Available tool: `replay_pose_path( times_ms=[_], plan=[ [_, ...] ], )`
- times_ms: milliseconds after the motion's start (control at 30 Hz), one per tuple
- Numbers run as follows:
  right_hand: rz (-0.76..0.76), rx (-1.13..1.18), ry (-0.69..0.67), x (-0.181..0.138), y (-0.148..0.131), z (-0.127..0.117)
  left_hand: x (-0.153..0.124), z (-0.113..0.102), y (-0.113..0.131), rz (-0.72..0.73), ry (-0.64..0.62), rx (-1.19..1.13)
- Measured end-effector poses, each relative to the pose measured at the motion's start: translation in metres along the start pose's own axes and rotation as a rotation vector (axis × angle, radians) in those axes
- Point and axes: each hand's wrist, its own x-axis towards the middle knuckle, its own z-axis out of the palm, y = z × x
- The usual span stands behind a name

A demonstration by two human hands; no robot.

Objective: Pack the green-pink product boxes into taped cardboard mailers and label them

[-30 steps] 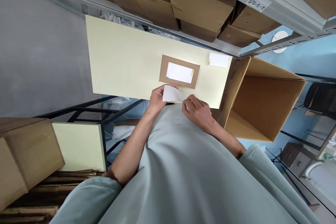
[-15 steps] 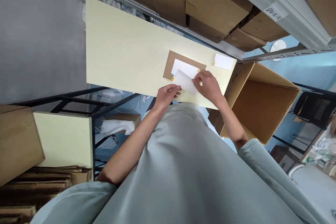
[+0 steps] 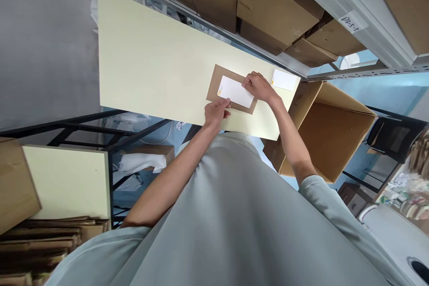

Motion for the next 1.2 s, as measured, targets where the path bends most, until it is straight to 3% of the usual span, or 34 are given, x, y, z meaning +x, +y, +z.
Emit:
replay_pose_path(
  times_ms=[567, 833, 1200],
  plan=[
    [0.065, -0.167, -0.014, 0.017, -0.003, 0.010, 0.019, -0.002, 0.007, -0.162, 0.008, -0.045],
    [0.134, -0.204, -0.027, 0.026, -0.005, 0.015, 0.027, -0.005, 0.010, -0.188, -0.029, -0.029],
    [0.279, -0.145, 0.072, 0.017, -0.021, 0.020, 0.030, -0.013, 0.023, -0.147, -0.128, 0.106]
  ],
)
